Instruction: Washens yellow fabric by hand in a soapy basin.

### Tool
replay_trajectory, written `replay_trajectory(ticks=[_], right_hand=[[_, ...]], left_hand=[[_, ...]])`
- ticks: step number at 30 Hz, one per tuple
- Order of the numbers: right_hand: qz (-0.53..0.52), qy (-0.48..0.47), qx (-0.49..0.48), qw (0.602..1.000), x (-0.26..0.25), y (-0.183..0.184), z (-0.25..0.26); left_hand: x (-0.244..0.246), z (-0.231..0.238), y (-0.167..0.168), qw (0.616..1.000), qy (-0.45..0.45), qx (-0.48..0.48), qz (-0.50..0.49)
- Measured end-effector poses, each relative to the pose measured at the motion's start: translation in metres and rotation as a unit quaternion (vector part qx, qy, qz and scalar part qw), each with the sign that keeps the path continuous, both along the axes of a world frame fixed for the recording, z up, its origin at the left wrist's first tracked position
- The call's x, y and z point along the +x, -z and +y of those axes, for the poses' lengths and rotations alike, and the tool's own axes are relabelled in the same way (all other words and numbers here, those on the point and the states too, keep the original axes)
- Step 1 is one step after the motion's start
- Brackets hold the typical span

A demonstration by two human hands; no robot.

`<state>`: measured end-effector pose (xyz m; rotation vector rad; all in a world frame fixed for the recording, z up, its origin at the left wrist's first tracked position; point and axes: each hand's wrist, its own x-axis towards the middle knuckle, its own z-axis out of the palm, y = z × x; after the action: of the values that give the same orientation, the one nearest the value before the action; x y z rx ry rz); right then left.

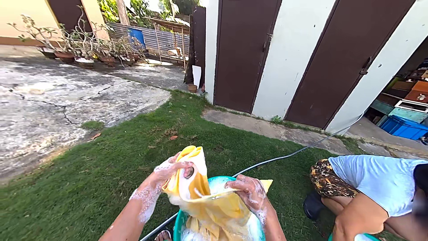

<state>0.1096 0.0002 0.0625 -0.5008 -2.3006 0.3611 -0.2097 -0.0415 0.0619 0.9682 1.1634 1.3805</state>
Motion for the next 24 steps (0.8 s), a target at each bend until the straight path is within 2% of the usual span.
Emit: replay_trajectory(ticks=[4,7,11,13,16,19,21,24], right_hand=[[-0.096,-0.038,-0.076,0.992,-0.026,-0.009,0.014],[-0.159,0.010,-0.136,0.978,-0.033,0.001,0.026],[-0.150,0.082,-0.161,0.972,-0.031,0.019,0.027],[-0.173,0.093,-0.164,0.967,-0.037,0.025,0.020],[-0.228,0.084,-0.185,0.952,-0.035,0.030,0.025],[-0.317,0.055,-0.244,0.915,-0.019,0.039,0.048],[-0.396,0.061,-0.260,0.879,-0.013,0.059,0.060],[-0.406,0.069,-0.291,0.863,-0.006,0.089,0.068]], left_hand=[[0.061,0.006,0.018,0.996,0.048,-0.064,-0.043],[0.082,0.003,0.022,0.990,0.092,-0.097,-0.041],[0.095,0.005,0.043,0.990,0.125,-0.056,0.026],[0.103,0.007,0.058,0.987,0.122,-0.050,0.093],[0.101,0.008,0.066,0.981,0.108,-0.082,0.136],[0.082,0.010,0.054,0.981,0.111,-0.119,0.102],[0.069,0.014,0.049,0.981,0.106,-0.119,0.108],[0.055,0.020,0.046,0.984,0.072,-0.118,0.111]])
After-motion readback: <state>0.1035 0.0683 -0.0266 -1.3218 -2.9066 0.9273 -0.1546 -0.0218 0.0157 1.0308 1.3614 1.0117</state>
